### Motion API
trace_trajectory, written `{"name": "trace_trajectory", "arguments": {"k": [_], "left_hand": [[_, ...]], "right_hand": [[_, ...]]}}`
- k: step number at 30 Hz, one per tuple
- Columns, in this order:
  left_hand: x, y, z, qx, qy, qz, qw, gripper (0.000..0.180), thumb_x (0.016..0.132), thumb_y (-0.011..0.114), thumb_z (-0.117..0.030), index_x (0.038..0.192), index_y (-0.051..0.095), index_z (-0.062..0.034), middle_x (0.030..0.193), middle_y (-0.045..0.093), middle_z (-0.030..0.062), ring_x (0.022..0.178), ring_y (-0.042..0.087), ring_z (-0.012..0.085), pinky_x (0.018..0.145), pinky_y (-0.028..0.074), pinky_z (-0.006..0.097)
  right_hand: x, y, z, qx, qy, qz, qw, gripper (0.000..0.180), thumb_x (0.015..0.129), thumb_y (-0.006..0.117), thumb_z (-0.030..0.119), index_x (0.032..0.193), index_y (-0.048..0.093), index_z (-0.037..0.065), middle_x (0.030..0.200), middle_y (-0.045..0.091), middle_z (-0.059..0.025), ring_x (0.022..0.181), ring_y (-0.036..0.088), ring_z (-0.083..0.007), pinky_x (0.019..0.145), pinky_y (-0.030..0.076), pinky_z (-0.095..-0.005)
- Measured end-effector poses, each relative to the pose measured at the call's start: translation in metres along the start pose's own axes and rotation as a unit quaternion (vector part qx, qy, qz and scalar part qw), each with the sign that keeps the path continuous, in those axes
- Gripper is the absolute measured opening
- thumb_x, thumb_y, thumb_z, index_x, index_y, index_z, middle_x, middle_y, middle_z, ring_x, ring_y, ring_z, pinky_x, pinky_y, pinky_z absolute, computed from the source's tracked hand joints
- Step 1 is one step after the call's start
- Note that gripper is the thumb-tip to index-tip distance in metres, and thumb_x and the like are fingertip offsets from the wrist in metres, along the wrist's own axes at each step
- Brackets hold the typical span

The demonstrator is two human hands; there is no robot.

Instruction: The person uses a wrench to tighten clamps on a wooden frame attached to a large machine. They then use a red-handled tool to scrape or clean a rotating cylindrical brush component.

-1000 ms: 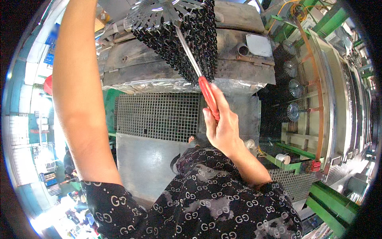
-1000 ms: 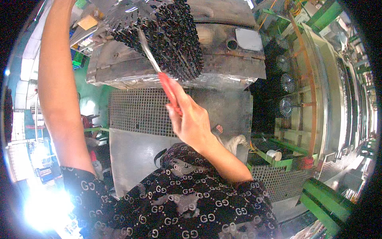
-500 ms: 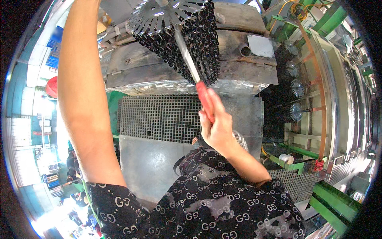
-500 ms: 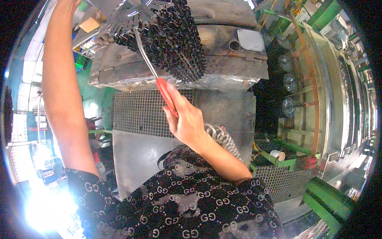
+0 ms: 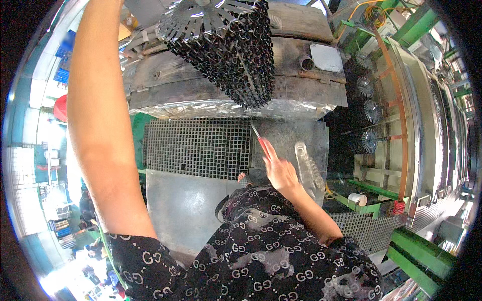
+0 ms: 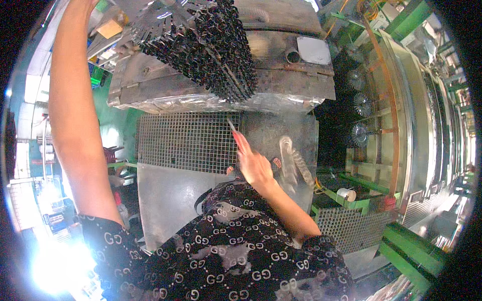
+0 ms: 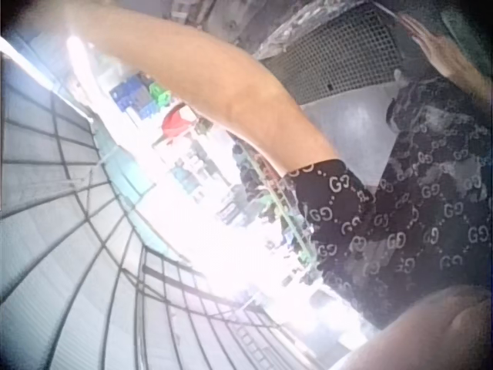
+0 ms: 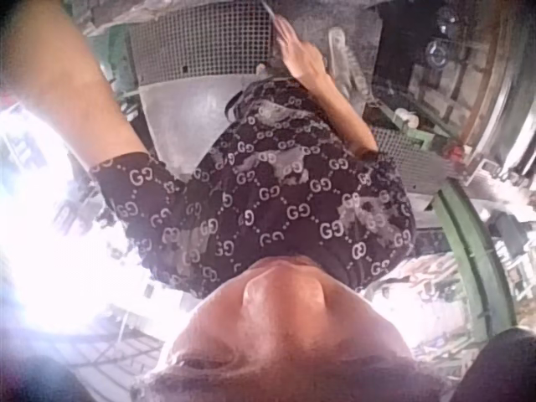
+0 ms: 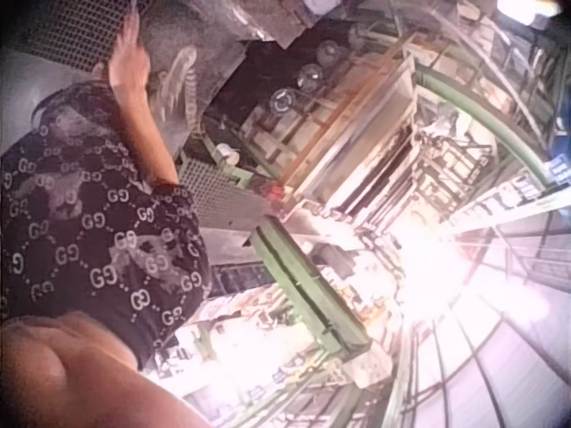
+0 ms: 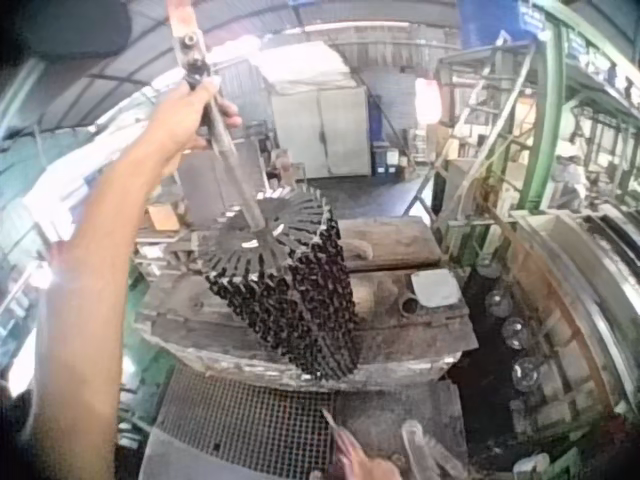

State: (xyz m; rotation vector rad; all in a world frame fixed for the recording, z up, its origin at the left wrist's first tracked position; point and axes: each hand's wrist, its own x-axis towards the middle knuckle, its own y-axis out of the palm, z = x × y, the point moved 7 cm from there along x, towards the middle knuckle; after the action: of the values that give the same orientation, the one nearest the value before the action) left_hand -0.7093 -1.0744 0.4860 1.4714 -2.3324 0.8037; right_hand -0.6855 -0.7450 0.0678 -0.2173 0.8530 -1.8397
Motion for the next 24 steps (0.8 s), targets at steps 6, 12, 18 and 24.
{"name": "trace_trajectory", "arguments": {"k": [6, 12, 18, 24], "left_hand": [[0.003, -0.004, 0.013, 0.054, 0.045, 0.046, 0.996, 0.038, 0.103, 0.041, -0.041, 0.102, 0.06, -0.0076, 0.098, 0.07, 0.0086, 0.092, 0.067, 0.0198, 0.083, 0.049, 0.047], [-0.006, 0.001, -0.004, 0.006, 0.004, -0.014, 1.0, 0.039, 0.103, 0.042, -0.041, 0.1, 0.059, -0.0063, 0.095, 0.069, 0.0086, 0.09, 0.067, 0.0198, 0.079, 0.051, 0.047], [0.003, 0.002, 0.016, 0.019, 0.071, 0.053, 0.996, 0.036, 0.103, 0.043, -0.04, 0.101, 0.058, -0.0076, 0.095, 0.069, 0.0082, 0.089, 0.068, 0.02, 0.074, 0.053, 0.045], [-0.006, 0.006, -0.002, 0.004, 0.049, 0.007, 0.999, 0.036, 0.103, 0.044, -0.041, 0.101, 0.059, -0.0075, 0.094, 0.069, 0.0072, 0.086, 0.068, 0.0186, 0.071, 0.054, 0.044]], "right_hand": [[0.01, -0.071, 0.103, 0.093, -0.239, -0.236, 0.937, 0.068, 0.092, 0.062, 0.015, 0.15, 0.028, 0.017, 0.093, 0.064, -0.02, 0.077, 0.065, -0.0399, 0.064, 0.054, -0.0473], [0.0, -0.004, 0.006, -0.002, -0.039, -0.062, 0.997, 0.062, 0.095, 0.058, 0.015, 0.15, 0.028, 0.018, 0.091, 0.068, -0.0246, 0.07, 0.065, -0.0449, 0.062, 0.054, -0.0519], [0.008, -0.073, 0.1, 0.079, -0.205, -0.208, 0.953, 0.061, 0.096, 0.055, 0.02, 0.15, 0.027, 0.023, 0.102, 0.066, -0.0231, 0.076, 0.067, -0.0403, 0.062, 0.055, -0.0481], [-0.004, -0.02, 0.013, -0.004, -0.017, -0.036, 0.999, 0.059, 0.096, 0.054, 0.019, 0.15, 0.028, 0.024, 0.111, 0.066, -0.0241, 0.068, 0.068, -0.0376, 0.062, 0.057, -0.0467]]}}
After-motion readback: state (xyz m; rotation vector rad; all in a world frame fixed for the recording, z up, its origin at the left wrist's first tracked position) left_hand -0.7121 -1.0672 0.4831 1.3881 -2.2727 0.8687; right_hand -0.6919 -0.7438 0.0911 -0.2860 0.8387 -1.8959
